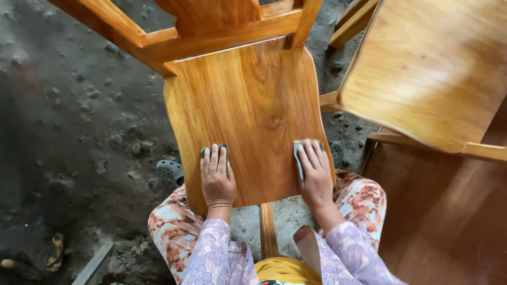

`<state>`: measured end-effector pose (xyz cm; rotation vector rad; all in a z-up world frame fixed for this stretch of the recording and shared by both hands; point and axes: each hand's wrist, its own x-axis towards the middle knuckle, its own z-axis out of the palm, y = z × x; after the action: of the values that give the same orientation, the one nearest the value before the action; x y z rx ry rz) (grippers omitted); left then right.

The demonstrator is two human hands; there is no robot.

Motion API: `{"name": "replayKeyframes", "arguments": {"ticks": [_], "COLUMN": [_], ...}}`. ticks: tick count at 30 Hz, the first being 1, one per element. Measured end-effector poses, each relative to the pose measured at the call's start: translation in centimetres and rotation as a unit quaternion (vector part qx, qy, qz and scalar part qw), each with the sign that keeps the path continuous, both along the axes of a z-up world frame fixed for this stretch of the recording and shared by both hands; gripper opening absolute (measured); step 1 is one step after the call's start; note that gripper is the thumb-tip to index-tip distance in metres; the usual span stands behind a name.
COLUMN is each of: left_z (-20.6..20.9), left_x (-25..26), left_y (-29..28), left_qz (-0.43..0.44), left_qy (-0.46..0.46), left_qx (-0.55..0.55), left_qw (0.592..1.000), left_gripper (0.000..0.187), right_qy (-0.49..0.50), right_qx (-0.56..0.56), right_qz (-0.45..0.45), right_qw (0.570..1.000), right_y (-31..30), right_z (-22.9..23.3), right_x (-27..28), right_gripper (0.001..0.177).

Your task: The person sands the seat of a wooden chair using sandpaper held in both hands.

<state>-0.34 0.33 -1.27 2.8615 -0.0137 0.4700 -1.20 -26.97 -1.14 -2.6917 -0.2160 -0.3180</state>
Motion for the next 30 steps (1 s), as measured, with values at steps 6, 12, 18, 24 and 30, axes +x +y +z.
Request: {"name": "replayKeyframes", "arguments": {"ticks": [6,12,18,24,30], "left_z": [-0.1,-0.1,0.4,0.2,0.1], "left_x": [0.1,-0.1,0.2,0.2,0.2], "left_y": [0.0,0.3,-0.1,0.0,0.0], "left_qz": [0.001,-0.001,0.002,-0.001,-0.002], "left_qy": [-0.006,0.003,0.006,-0.001,-0.010], "left_qx": [-0.009,0.014,0.002,0.008,0.016], "left_qw": [1.000,1.000,1.000,1.000,1.000], "left_gripper": [0.039,0.040,0.039,0.040,0.040], "right_qy": [-0.017,-0.076,-0.082,-0.039,-0.076], "right_qx": [0.001,0.014,0.001,0.031,0.046], "right_qz": [-0.017,-0.021,-0.092,-0.094,-0.031], "right_qw": [1.000,0.997,0.992,0.994,0.996], "right_y": [-0.2,0.8,-0.2,-0.2,-0.1], "right_z": [-1.2,-2.4,-8.3,-6.1,-1.3], "right_x": [2.4,13.0,21.8,19.1,8.6], "right_gripper": [0.049,0.052,0.056,0.055,0.038]}}
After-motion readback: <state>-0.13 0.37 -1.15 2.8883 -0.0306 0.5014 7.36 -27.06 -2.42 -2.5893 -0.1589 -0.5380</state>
